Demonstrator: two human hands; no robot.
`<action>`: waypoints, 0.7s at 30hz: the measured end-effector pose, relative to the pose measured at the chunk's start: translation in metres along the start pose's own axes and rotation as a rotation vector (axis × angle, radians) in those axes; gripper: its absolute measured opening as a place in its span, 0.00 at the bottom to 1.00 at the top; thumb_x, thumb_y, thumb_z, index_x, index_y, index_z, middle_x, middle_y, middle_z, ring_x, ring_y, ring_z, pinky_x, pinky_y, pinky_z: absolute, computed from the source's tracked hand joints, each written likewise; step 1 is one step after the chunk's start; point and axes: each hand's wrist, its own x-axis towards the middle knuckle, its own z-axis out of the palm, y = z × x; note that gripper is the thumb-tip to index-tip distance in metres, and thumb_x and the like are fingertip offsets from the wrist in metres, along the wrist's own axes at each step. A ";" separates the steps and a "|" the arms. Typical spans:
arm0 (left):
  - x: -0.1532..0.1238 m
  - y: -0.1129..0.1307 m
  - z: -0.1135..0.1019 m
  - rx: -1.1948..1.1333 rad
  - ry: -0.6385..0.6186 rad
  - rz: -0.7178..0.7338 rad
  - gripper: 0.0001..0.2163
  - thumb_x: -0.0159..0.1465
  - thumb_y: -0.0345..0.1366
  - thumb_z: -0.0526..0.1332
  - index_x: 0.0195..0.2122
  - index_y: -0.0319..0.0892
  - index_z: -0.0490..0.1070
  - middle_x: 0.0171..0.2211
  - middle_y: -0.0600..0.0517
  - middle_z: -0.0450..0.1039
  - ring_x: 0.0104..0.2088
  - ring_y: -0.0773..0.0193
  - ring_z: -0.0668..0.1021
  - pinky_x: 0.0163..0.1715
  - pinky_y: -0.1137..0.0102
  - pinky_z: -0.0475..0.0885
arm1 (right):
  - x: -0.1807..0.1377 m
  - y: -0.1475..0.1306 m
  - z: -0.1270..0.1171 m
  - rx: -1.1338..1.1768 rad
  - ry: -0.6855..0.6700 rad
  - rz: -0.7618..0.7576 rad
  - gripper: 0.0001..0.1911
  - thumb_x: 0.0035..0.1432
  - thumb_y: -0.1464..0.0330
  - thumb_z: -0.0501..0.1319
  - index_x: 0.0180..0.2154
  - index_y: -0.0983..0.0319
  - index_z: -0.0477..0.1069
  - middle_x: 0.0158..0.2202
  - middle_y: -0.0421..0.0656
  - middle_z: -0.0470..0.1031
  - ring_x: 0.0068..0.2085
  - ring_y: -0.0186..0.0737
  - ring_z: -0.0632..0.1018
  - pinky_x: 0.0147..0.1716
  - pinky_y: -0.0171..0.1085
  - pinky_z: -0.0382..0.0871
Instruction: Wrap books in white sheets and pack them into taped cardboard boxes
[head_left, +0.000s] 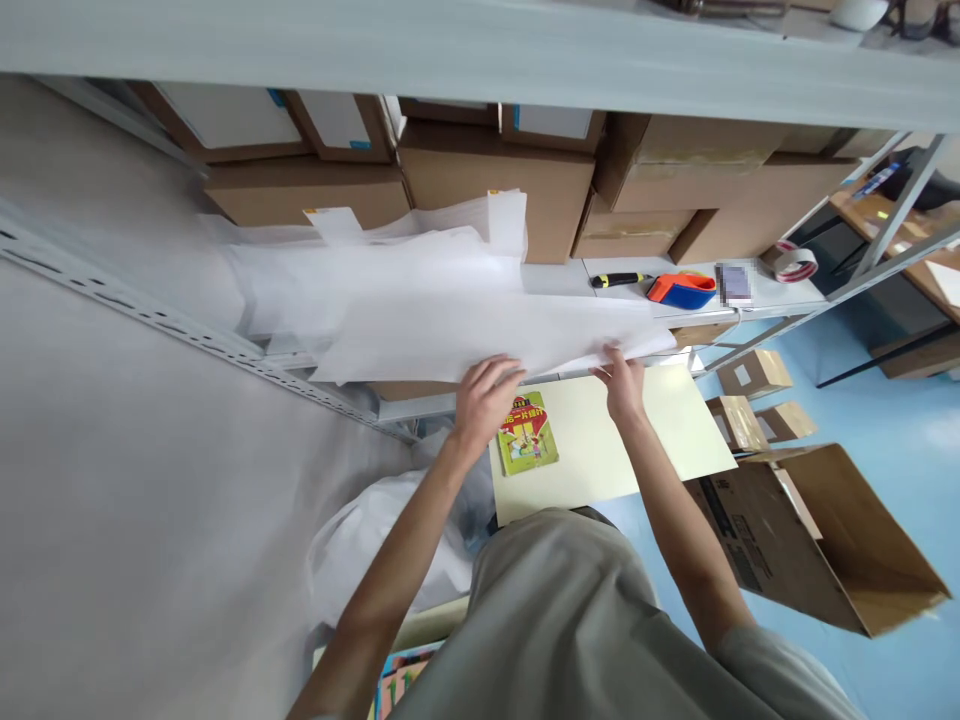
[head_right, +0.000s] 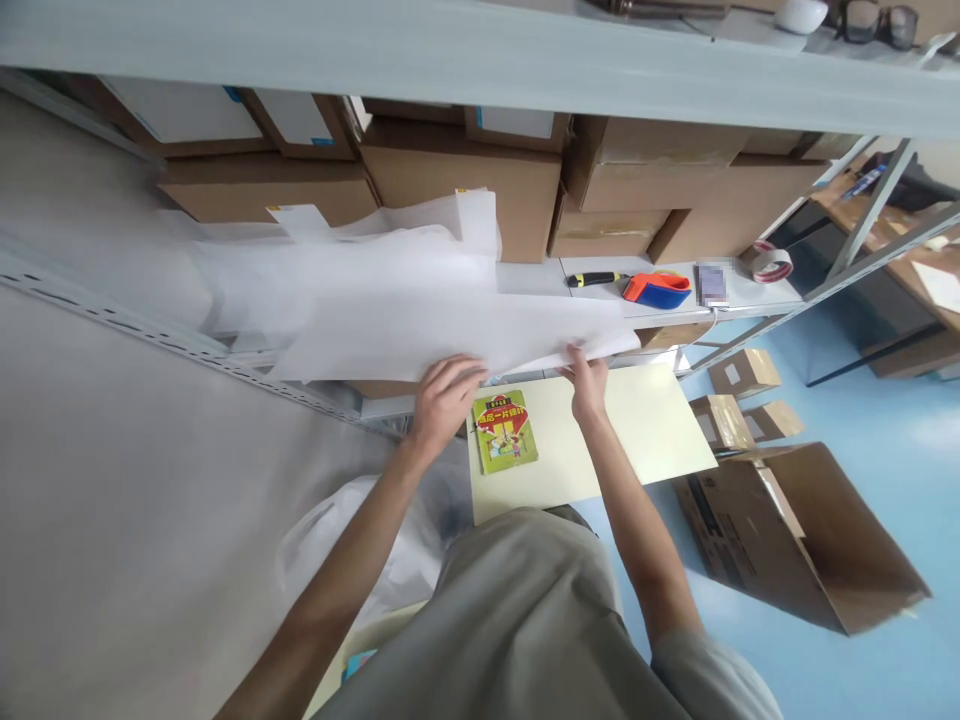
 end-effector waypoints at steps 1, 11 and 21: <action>-0.009 0.008 0.008 -0.018 -0.025 -0.002 0.15 0.75 0.26 0.61 0.50 0.51 0.85 0.52 0.49 0.86 0.58 0.55 0.83 0.60 0.55 0.80 | -0.005 0.002 -0.016 -0.023 0.037 -0.008 0.24 0.51 0.55 0.75 0.47 0.59 0.77 0.51 0.46 0.82 0.50 0.45 0.84 0.42 0.40 0.83; -0.079 0.084 0.095 -0.139 -0.326 -0.262 0.17 0.76 0.28 0.58 0.54 0.53 0.84 0.56 0.46 0.84 0.62 0.52 0.82 0.65 0.49 0.78 | 0.000 0.041 -0.204 -0.327 0.395 0.078 0.21 0.47 0.59 0.73 0.44 0.56 0.76 0.47 0.45 0.83 0.51 0.47 0.84 0.43 0.40 0.83; -0.122 0.105 0.206 0.008 -0.585 -0.536 0.16 0.75 0.28 0.57 0.52 0.46 0.85 0.54 0.43 0.83 0.57 0.50 0.82 0.62 0.54 0.77 | 0.091 0.084 -0.323 -0.500 0.130 0.376 0.19 0.38 0.60 0.76 0.33 0.60 0.78 0.35 0.42 0.83 0.39 0.43 0.85 0.38 0.38 0.81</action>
